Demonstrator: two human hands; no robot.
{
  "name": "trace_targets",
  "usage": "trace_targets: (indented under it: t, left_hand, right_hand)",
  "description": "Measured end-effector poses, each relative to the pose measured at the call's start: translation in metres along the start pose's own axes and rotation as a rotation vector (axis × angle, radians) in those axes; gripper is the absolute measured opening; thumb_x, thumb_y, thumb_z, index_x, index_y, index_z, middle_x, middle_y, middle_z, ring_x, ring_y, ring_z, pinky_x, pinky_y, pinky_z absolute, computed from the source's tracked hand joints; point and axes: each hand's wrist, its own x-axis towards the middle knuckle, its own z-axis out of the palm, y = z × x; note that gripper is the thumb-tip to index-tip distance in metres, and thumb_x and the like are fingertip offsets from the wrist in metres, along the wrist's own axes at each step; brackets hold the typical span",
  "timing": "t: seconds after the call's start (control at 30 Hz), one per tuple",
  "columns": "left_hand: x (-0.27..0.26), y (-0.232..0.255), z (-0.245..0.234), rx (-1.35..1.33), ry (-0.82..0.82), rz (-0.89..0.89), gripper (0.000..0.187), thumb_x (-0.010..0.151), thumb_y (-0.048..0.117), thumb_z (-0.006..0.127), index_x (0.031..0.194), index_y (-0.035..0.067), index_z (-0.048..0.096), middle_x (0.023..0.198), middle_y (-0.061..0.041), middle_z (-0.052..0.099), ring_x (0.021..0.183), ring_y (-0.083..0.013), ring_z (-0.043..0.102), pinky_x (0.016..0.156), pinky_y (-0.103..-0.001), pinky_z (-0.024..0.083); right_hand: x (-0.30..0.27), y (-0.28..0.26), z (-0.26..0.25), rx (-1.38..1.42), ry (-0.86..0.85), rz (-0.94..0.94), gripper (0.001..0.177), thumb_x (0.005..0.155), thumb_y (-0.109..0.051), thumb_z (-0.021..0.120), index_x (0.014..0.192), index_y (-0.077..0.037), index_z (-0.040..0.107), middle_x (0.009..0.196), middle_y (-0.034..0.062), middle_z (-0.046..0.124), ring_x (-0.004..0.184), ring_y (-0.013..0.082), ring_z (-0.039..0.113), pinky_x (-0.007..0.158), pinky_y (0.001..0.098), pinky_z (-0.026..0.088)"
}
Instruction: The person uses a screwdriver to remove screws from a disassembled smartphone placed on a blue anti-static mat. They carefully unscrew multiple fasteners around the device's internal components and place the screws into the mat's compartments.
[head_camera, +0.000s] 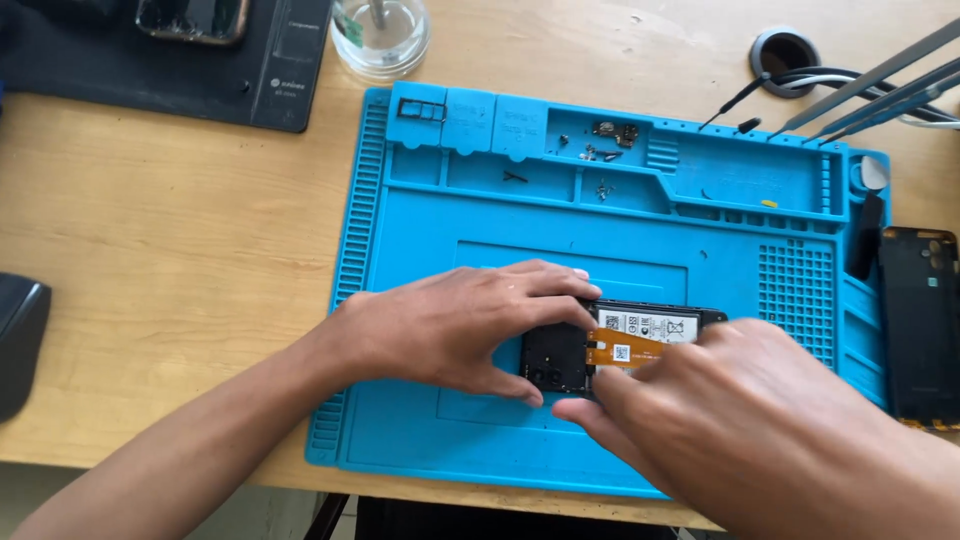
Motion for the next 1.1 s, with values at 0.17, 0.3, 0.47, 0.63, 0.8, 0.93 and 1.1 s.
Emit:
trace_targets:
  t: [0.17, 0.3, 0.47, 0.63, 0.8, 0.93, 1.1]
  left_hand:
    - [0.002, -0.002, -0.001, 0.014, -0.005, 0.012, 0.069, 0.084, 0.034, 0.082, 0.14, 0.01, 0.05, 0.159, -0.014, 0.044, 0.151, -0.0349, 0.038, 0.102, -0.05, 0.051]
    - [0.003, 0.001, -0.003, -0.004, -0.011, 0.016, 0.062, 0.086, 0.035, 0.081, 0.135, 0.011, 0.053, 0.157, -0.02, 0.046, 0.151, -0.0372, 0.037, 0.106, -0.051, 0.047]
    - [0.004, 0.0, -0.003, 0.014, -0.013, 0.015, 0.065, 0.086, 0.038, 0.08, 0.139, 0.011, 0.052, 0.16, -0.015, 0.043, 0.151, -0.0362, 0.037, 0.104, -0.052, 0.049]
    - [0.006, 0.0, -0.004, 0.016, -0.017, 0.004, 0.065, 0.085, 0.032, 0.082, 0.139, 0.011, 0.053, 0.159, -0.014, 0.045, 0.15, -0.0353, 0.039, 0.1, -0.051, 0.052]
    - [0.005, 0.002, -0.005, 0.014, -0.013, 0.006, 0.061, 0.086, 0.037, 0.08, 0.136, 0.012, 0.054, 0.159, -0.014, 0.044, 0.15, -0.0347, 0.039, 0.1, -0.052, 0.052]
    - [0.005, 0.0, -0.004, 0.013, -0.009, 0.023, 0.061, 0.087, 0.037, 0.079, 0.136, 0.011, 0.053, 0.159, -0.015, 0.044, 0.15, -0.0362, 0.039, 0.099, -0.052, 0.053]
    - [0.004, 0.001, -0.005, 0.02, -0.025, -0.001, 0.063, 0.086, 0.037, 0.08, 0.137, 0.014, 0.052, 0.16, -0.013, 0.043, 0.151, -0.0355, 0.038, 0.094, -0.053, 0.055]
  right_hand:
    - [0.013, -0.002, -0.032, 0.127, -0.221, -0.048, 0.046, 0.118, -0.053, 0.042, 0.09, -0.023, 0.061, 0.079, 0.0026, 0.069, 0.071, 0.04, 0.07, 0.056, 0.0562, 0.056]
    - [0.001, 0.007, -0.025, 0.321, -0.11, -0.368, 0.02, 0.093, -0.006, 0.067, 0.109, -0.011, 0.057, 0.098, 0.0136, 0.064, 0.079, 0.0432, 0.067, 0.059, 0.0579, 0.058]
    - [-0.007, 0.013, -0.011, 0.329, 0.033, -0.34, 0.021, 0.096, -0.025, 0.067, 0.112, -0.018, 0.057, 0.107, 0.0107, 0.06, 0.095, 0.036, 0.063, 0.057, 0.0539, 0.059]
    - [0.001, 0.007, -0.014, 0.075, 0.075, -0.041, 0.052, 0.118, -0.058, 0.046, 0.086, -0.021, 0.062, 0.068, 0.0024, 0.071, 0.06, 0.033, 0.074, 0.045, 0.0495, 0.057]
    - [-0.007, 0.01, -0.011, 0.268, 0.163, -0.499, 0.009, 0.106, -0.015, 0.057, 0.099, -0.011, 0.055, 0.095, 0.0146, 0.055, 0.083, 0.0391, 0.06, 0.063, 0.0512, 0.055]
    - [-0.004, 0.007, -0.006, 0.283, 0.196, -0.538, 0.007, 0.106, -0.016, 0.058, 0.101, -0.011, 0.057, 0.102, 0.0146, 0.053, 0.089, 0.0359, 0.058, 0.07, 0.0491, 0.054]
    - [-0.002, 0.008, -0.01, 0.358, 0.021, -0.253, 0.029, 0.116, -0.039, 0.055, 0.097, -0.018, 0.058, 0.083, 0.003, 0.074, 0.069, 0.0353, 0.073, 0.046, 0.057, 0.055]
